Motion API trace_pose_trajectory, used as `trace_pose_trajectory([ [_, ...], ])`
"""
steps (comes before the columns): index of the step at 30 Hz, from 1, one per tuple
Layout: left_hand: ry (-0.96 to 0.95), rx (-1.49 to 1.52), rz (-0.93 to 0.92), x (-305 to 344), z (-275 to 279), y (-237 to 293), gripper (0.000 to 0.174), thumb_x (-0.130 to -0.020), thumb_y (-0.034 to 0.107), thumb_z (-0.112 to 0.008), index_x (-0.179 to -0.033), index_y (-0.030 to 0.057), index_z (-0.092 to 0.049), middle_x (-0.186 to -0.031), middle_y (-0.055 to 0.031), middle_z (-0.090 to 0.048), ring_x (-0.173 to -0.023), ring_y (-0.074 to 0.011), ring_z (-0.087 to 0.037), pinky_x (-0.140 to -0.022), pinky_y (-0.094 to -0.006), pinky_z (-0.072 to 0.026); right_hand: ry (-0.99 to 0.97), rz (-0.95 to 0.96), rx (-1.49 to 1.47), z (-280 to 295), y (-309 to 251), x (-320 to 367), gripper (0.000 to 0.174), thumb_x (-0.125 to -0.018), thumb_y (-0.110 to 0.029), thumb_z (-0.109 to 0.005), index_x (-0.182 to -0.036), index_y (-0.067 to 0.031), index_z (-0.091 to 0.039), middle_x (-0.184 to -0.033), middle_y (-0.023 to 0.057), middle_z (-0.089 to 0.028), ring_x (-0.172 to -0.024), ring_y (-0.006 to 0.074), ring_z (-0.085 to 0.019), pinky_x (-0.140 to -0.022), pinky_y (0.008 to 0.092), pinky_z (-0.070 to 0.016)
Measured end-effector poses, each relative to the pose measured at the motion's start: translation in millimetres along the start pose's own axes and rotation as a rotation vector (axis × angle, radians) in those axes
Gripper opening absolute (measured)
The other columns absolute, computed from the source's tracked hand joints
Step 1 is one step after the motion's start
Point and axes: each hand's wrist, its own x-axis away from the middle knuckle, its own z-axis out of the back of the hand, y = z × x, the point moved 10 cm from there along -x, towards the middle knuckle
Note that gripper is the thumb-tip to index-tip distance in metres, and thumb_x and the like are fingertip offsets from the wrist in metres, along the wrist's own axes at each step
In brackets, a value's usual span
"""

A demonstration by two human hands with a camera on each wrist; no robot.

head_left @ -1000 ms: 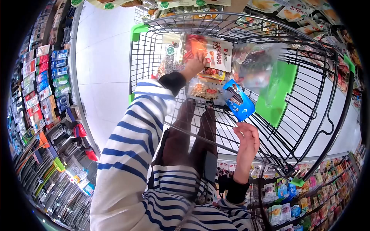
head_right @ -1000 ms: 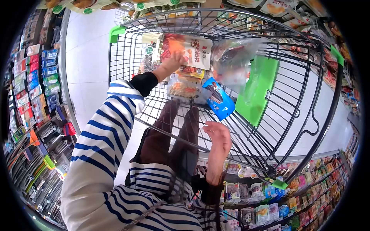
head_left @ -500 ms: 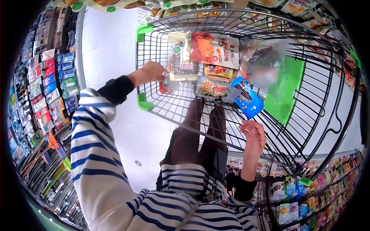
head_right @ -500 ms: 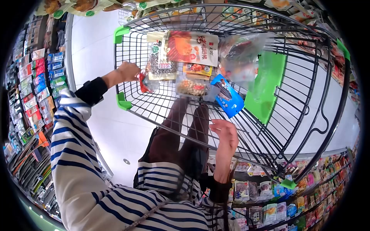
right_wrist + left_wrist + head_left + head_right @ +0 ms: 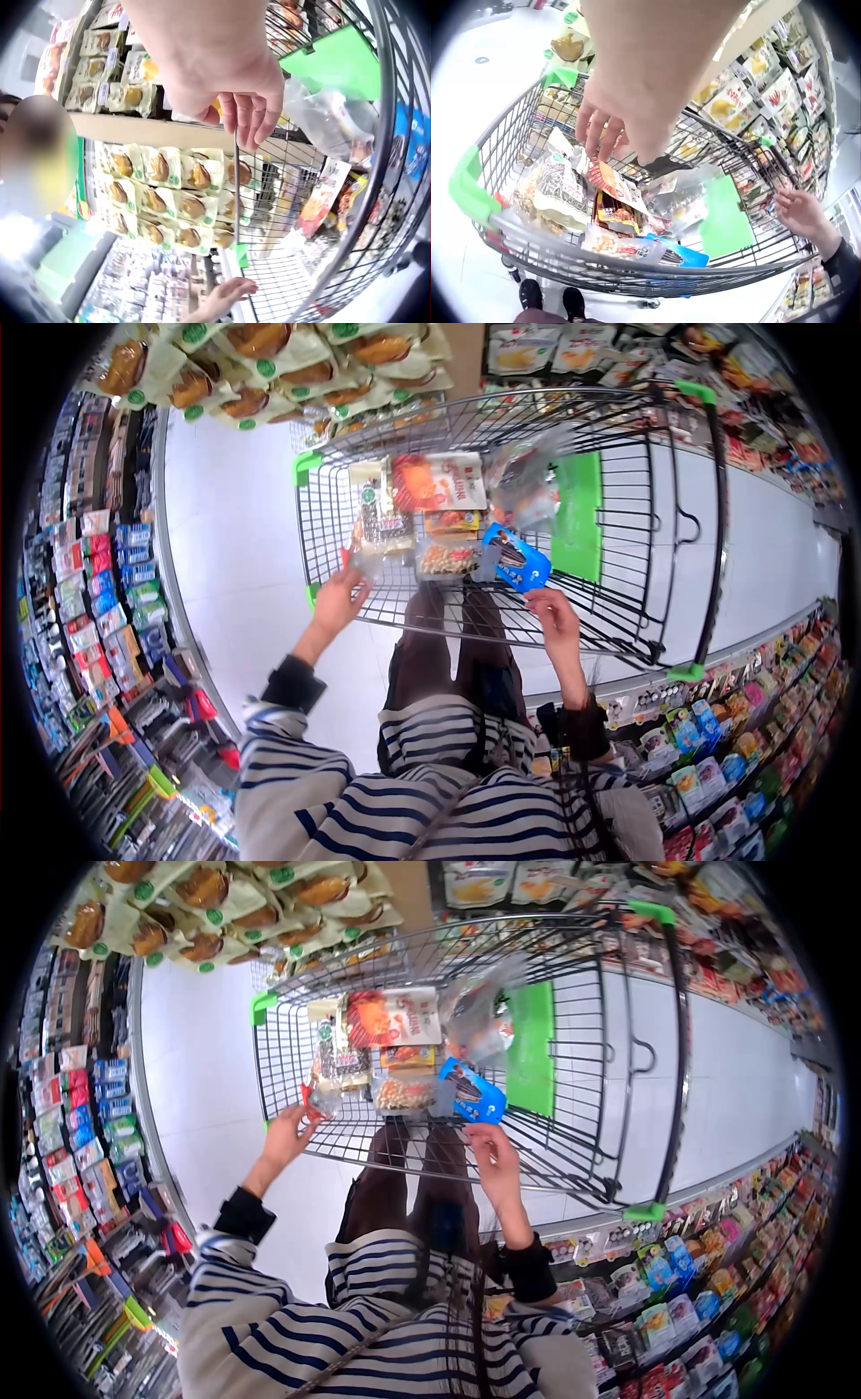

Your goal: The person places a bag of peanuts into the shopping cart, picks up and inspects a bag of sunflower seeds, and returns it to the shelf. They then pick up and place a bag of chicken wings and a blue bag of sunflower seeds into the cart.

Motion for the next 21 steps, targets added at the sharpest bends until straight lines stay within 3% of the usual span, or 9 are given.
trace_pose_trajectory([
  [2,0.069,0.108,-0.072,22.9,-7.5,10.4,0.022,-0.075,0.023,-0.055,-0.09,0.0067,-0.055,-0.086,-0.0116,-0.056,-0.078,-0.0286,-0.053,-0.068,-0.0361,-0.0428,-0.017,0.117,0.394,6.5,-1.9,12.6,0.015,-0.078,-0.009,-0.051,-0.092,-0.0037,-0.052,-0.088,0.0082,-0.056,-0.08,0.0193,-0.054,-0.071,0.0269,-0.0422],
  [3,0.052,0.104,-0.067,33.2,-20.3,7.8,0.023,-0.076,0.023,-0.055,-0.092,0.007,-0.055,-0.088,-0.0117,-0.055,-0.081,-0.0291,-0.052,-0.072,-0.0368,-0.041,-0.018,0.236,0.646,6.6,-11.2,21.6,0.02,-0.075,-0.015,-0.055,-0.092,-0.0045,-0.053,-0.09,0.0108,-0.055,-0.085,0.0263,-0.052,-0.072,0.0317,-0.0419],
  [6,-0.021,0.108,-0.006,58.6,-59.2,-3.8,0.029,-0.078,0.031,-0.051,-0.095,0.0084,-0.055,-0.094,-0.0108,-0.055,-0.089,-0.0298,-0.05,-0.081,-0.0412,-0.0352,-0.093,0.297,0.888,1.0,1.4,41.8,0.023,-0.075,-0.021,-0.055,-0.092,-0.0054,-0.053,-0.091,0.0105,-0.054,-0.087,0.0285,-0.05,-0.073,0.0356,-0.0411],
  [7,-0.051,0.118,0.005,67.0,-74.9,-11.4,0.03,-0.078,0.033,-0.05,-0.095,0.0087,-0.055,-0.095,-0.0107,-0.055,-0.091,-0.0297,-0.049,-0.082,-0.042,-0.0344,-0.13,0.287,0.909,-0.8,15.4,45.5,0.028,-0.076,-0.029,-0.053,-0.093,-0.0068,-0.054,-0.092,0.0095,-0.054,-0.088,0.0274,-0.05,-0.074,0.0362,-0.0409],
  [11,-0.05,0.023,-0.047,78.2,-90.3,-15.2,0.032,-0.079,0.037,-0.047,-0.096,0.0104,-0.056,-0.099,-0.0112,-0.054,-0.093,-0.0294,-0.049,-0.086,-0.0436,-0.0311,-0.264,0.212,1.099,-10.3,51.1,51.4,0.034,-0.076,-0.04,-0.05,-0.094,-0.012,-0.056,-0.093,0.0063,-0.055,-0.091,0.0256,-0.05,-0.074,0.0376,-0.0424],
  [14,-0.03,0.036,-0.071,74.2,-108.0,-34.5,0.029,-0.08,0.035,-0.047,-0.095,0.0123,-0.057,-0.1,-0.0128,-0.055,-0.092,-0.0296,-0.05,-0.086,-0.0436,-0.0313,-0.276,0.315,1.211,-16.9,61.1,53.2,0.023,-0.076,-0.035,-0.049,-0.079,-0.0134,-0.057,-0.083,0.0029,-0.055,-0.086,0.0231,-0.051,-0.064,0.036,-0.0449],
  [16,-0.205,0.011,0.074,71.9,-105.2,-28.4,0.027,-0.08,0.033,-0.046,-0.095,0.014,-0.058,-0.1,-0.0138,-0.055,-0.092,-0.0306,-0.05,-0.085,-0.0432,-0.0321,-0.229,0.314,1.222,-16.9,55.7,56.1,0.02,-0.076,-0.033,-0.049,-0.077,-0.0147,-0.058,-0.081,0.0029,-0.056,-0.085,0.0222,-0.051,-0.064,0.039,-0.0432],
  [21,-0.047,-0.043,-0.002,76.5,-99.3,-19.6,0.026,-0.082,0.033,-0.043,-0.092,0.0143,-0.058,-0.088,-0.0105,-0.057,-0.083,-0.031,-0.051,-0.077,-0.0436,-0.0346,0.014,0.37,1.258,-15.4,51.0,67.1,0.022,-0.076,-0.032,-0.05,-0.079,-0.0127,-0.059,-0.079,0.0034,-0.057,-0.083,0.0224,-0.05,-0.075,0.0386,-0.0341],
])
